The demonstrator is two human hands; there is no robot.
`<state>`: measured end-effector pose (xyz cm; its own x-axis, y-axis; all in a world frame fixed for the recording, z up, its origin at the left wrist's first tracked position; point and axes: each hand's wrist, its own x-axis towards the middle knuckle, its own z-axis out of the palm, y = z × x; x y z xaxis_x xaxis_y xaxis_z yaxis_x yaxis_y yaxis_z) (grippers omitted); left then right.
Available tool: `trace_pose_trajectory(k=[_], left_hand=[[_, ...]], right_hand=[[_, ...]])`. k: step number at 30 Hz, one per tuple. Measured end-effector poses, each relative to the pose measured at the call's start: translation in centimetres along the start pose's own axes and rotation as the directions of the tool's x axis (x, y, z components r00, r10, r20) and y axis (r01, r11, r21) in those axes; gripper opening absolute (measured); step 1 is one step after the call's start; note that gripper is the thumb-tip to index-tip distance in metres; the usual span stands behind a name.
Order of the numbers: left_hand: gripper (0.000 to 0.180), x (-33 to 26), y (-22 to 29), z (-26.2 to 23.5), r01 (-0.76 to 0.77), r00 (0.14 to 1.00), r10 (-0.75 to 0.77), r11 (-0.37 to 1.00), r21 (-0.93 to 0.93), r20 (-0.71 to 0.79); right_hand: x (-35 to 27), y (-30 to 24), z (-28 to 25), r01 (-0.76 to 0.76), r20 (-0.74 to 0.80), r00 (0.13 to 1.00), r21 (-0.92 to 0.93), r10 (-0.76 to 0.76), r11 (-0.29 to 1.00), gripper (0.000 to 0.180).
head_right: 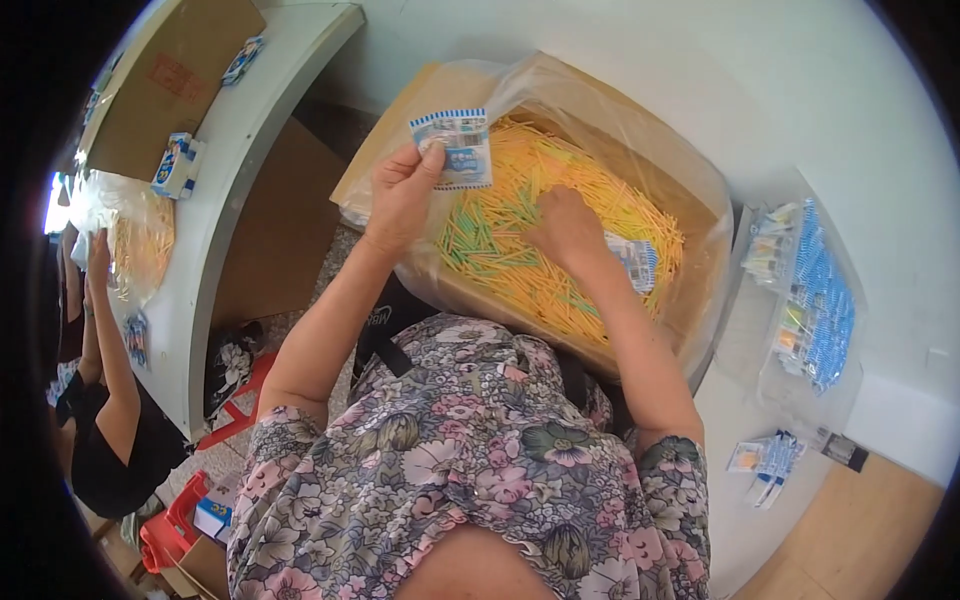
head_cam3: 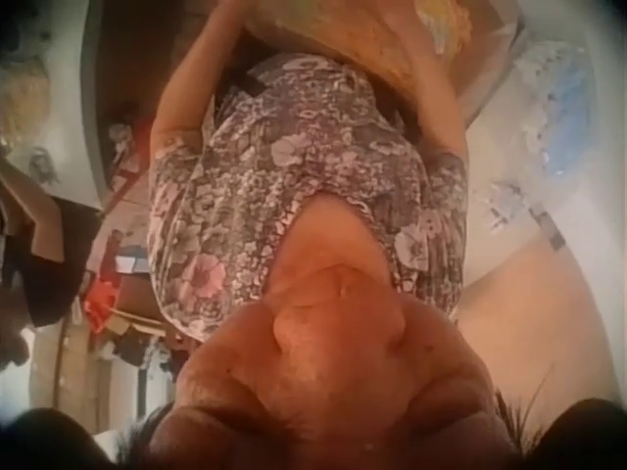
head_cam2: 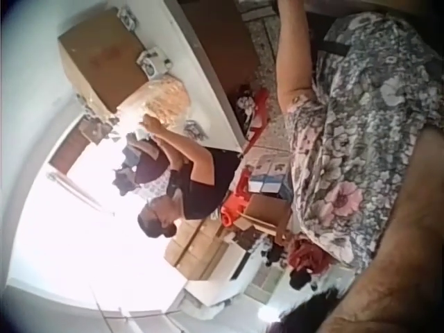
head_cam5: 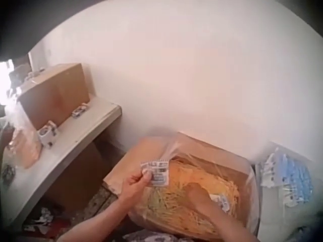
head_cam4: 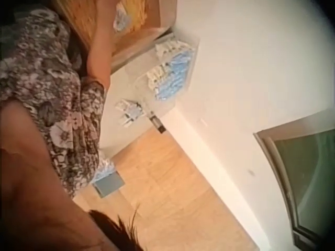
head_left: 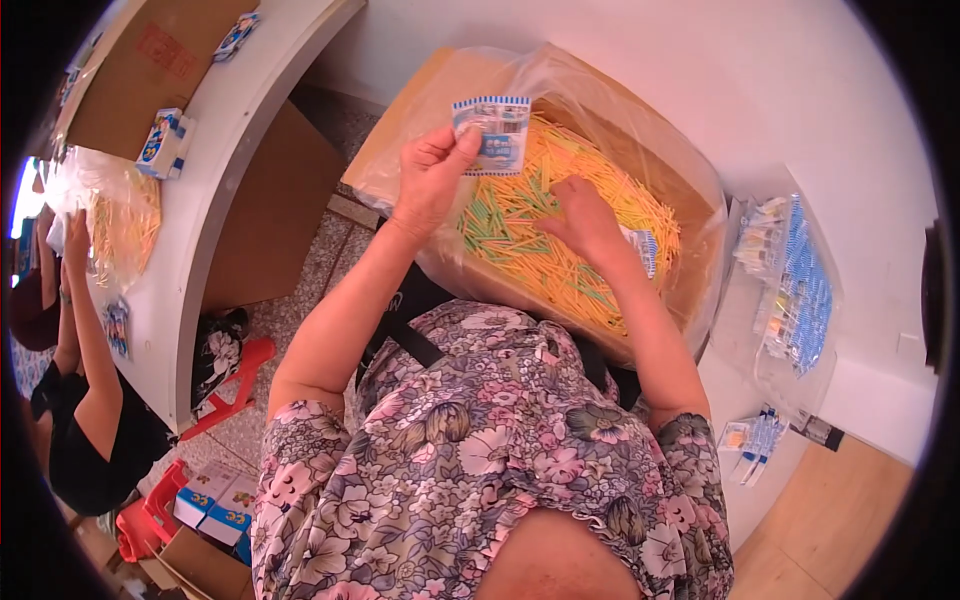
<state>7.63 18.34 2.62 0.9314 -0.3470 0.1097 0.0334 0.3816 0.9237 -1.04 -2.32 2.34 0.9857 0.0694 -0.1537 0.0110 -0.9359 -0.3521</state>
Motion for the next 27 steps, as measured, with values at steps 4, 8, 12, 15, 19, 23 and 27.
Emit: trace_pose_trajectory(k=[4,8,12,15,19,23,27], left_hand=[[0.020,-0.7,0.4,0.4,0.029,0.999,-0.029,1.000,0.002,0.031],[0.020,-0.9,0.2,0.5,0.033,0.999,-0.033,0.999,0.009,0.033],[0.021,-0.9,-0.1,0.6,0.052,0.995,-0.055,0.998,0.034,0.079],[0.021,-1.1,-0.3,0.7,0.053,0.994,-0.059,0.996,0.068,0.094],[0.021,-1.3,-0.1,0.8,0.029,0.997,-0.032,0.999,0.044,0.075],[0.020,-1.1,-0.4,0.6,0.033,0.996,-0.037,0.998,0.058,0.079],[0.020,-1.5,0.3,0.4,0.002,0.997,-0.009,0.995,0.101,0.073]], right_hand=[[0.6,-0.4,0.7,-0.031,0.088,0.995,-0.169,0.047,0.985,0.044],[2.2,-0.8,1.7,-0.084,0.229,0.962,-0.272,0.149,0.959,0.031],[2.2,-0.2,3.9,0.001,0.142,0.988,-0.411,0.063,0.911,0.022],[1.7,0.3,4.4,0.098,0.065,0.995,-0.493,-0.076,0.865,0.020],[0.7,0.2,1.9,0.145,0.045,0.989,-0.417,-0.139,0.897,0.020],[0.6,0.2,-0.5,0.126,0.155,0.985,-0.333,-0.077,0.934,0.017],[0.2,0.7,-2.1,-0.163,0.258,0.956,0.081,0.137,0.983,0.015]])
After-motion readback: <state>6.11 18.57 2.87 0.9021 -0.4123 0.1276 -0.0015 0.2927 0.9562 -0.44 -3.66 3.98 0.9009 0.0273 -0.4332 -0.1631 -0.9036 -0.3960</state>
